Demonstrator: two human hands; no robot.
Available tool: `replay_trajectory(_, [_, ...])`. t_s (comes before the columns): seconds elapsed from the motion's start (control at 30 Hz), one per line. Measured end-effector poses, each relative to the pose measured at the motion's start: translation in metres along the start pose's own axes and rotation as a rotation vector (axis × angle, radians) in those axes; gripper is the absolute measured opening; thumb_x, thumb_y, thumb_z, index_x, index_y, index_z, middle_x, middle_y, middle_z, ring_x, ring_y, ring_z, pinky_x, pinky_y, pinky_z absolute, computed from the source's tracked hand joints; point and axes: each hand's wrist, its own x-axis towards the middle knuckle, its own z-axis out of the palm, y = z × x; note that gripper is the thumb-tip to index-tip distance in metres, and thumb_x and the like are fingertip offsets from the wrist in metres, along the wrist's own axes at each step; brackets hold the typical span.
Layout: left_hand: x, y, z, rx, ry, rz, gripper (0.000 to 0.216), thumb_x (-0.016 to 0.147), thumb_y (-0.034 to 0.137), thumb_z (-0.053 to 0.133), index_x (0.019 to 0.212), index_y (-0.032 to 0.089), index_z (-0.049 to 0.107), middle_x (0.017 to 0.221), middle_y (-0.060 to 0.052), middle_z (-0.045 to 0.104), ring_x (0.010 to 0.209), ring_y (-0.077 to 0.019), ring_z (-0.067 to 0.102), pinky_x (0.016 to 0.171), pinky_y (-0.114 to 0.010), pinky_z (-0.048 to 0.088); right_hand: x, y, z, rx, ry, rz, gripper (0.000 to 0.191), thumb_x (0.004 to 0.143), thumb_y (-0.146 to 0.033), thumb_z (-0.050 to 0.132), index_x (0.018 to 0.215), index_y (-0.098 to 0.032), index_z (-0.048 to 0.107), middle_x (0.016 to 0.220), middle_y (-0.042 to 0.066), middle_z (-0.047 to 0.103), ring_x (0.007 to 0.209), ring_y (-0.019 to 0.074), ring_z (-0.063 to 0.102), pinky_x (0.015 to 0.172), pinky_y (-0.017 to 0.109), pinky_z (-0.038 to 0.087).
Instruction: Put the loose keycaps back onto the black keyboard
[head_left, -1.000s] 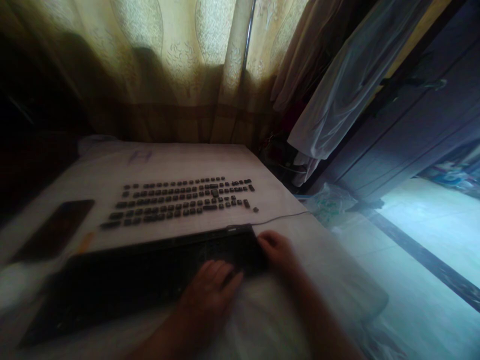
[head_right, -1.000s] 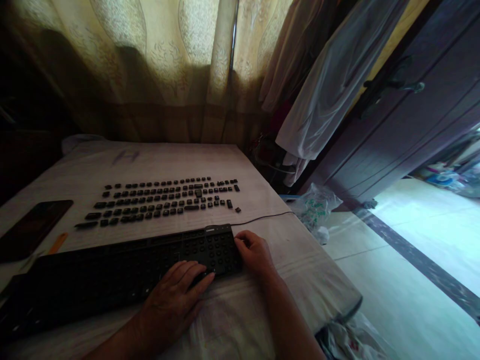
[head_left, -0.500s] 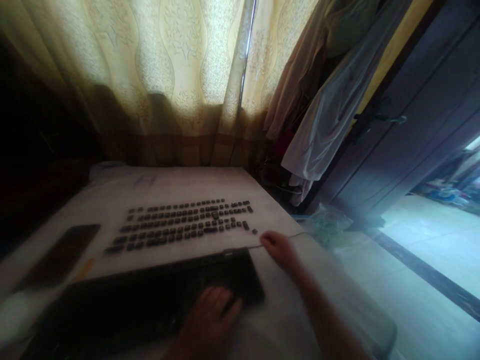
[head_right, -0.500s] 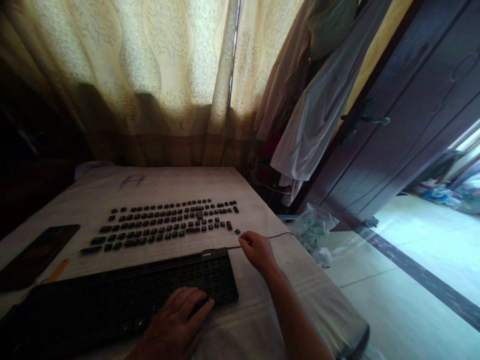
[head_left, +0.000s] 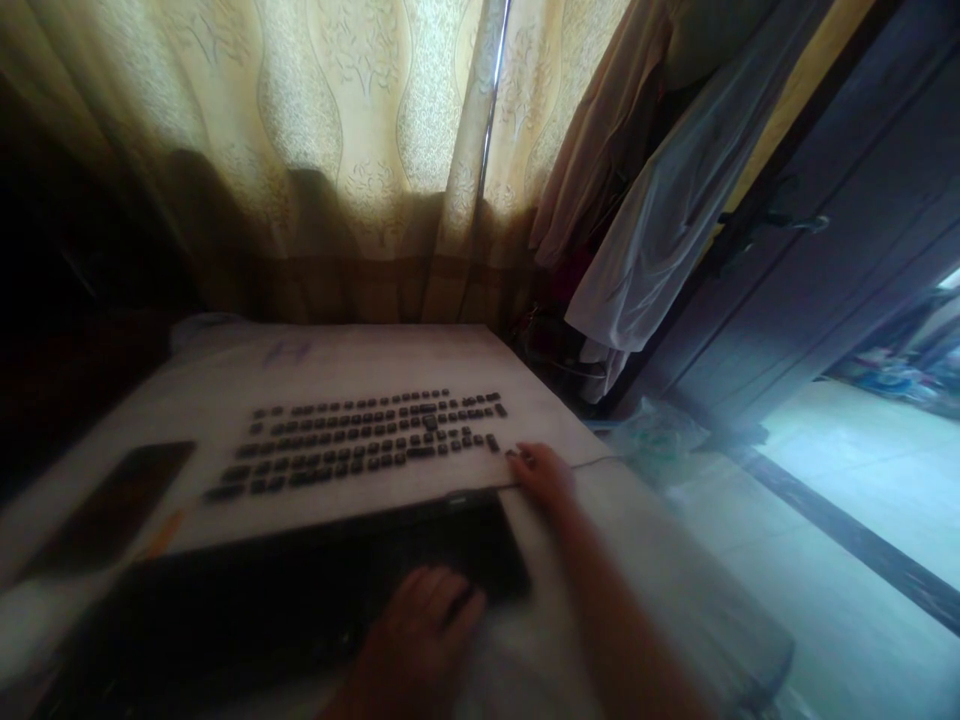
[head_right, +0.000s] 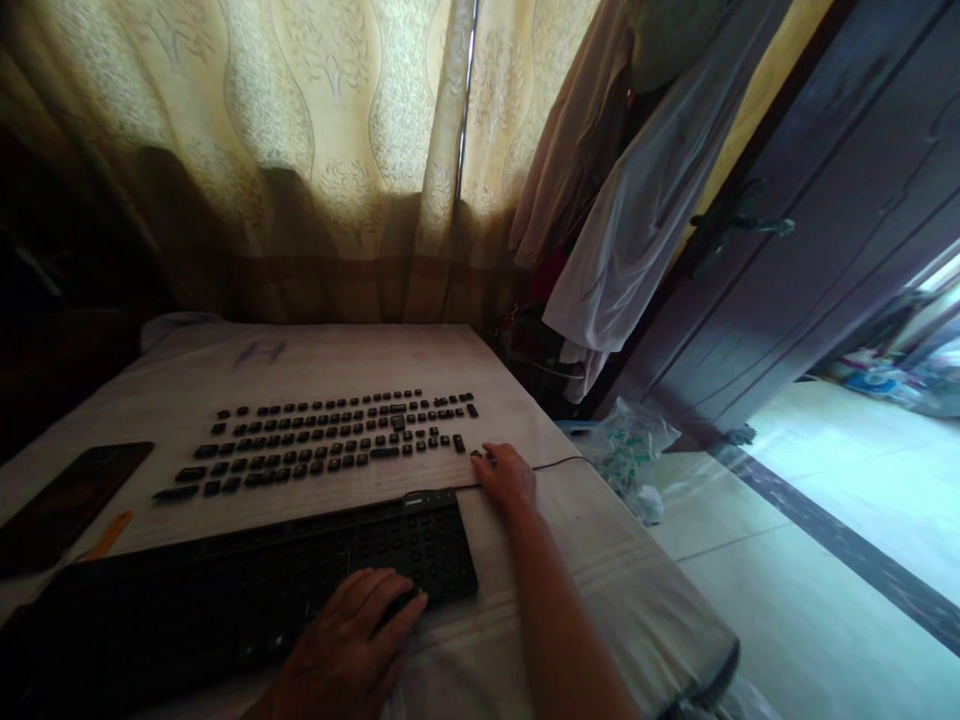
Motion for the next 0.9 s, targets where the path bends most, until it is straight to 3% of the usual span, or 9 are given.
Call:
replay_trajectory(0.2, [0.003, 0.002, -0.008, -0.037, -0.071, -0.003, 0.039, 0.091, 0.012, 0.050, 0.127, 0.021, 0.061, 0.119, -0.008, 0.066, 0.111, -0.0232, 0.061, 0.100, -0.043, 0.052, -0.001, -0.014, -0.001, -0.088, -0.050, -0.034, 0.023, 0.092, -0.032, 0.060, 0.105, -0.022, 0.076, 0.104, 0.009, 0.070, 0.097, 0.0227, 0.064, 0.079, 0.031, 0.046])
replay_trajectory(0.47, [0.004, 0.002, -0.010, -0.044, -0.100, -0.005, 0.039, 0.092, 0.014, 0.051, 0.129, 0.022, 0.060, 0.121, -0.009, 0.065, 0.112, -0.0248, 0.061, 0.099, -0.045, 0.052, -0.006, -0.010, -0.003, -0.079, -0.040, -0.052, 0.022, 0.091, -0.026, 0.060, 0.107, -0.021, 0.075, 0.106, 0.009, 0.070, 0.097, 0.0219, 0.064, 0.082, 0.031, 0.046])
replay_trajectory(0.9, [0.005, 0.001, -0.011, -0.042, -0.088, 0.036, 0.036, 0.097, 0.015, 0.046, 0.128, 0.019, 0.062, 0.124, -0.007, 0.067, 0.117, -0.0238, 0.059, 0.100, -0.042, 0.050, -0.006, 0.007, 0.004, 0.104, 0.065, -0.103, 0.022, 0.084, -0.022, 0.062, 0.101, -0.022, 0.075, 0.099, 0.006, 0.071, 0.079, 0.0177, 0.066, 0.077, 0.030, 0.051])
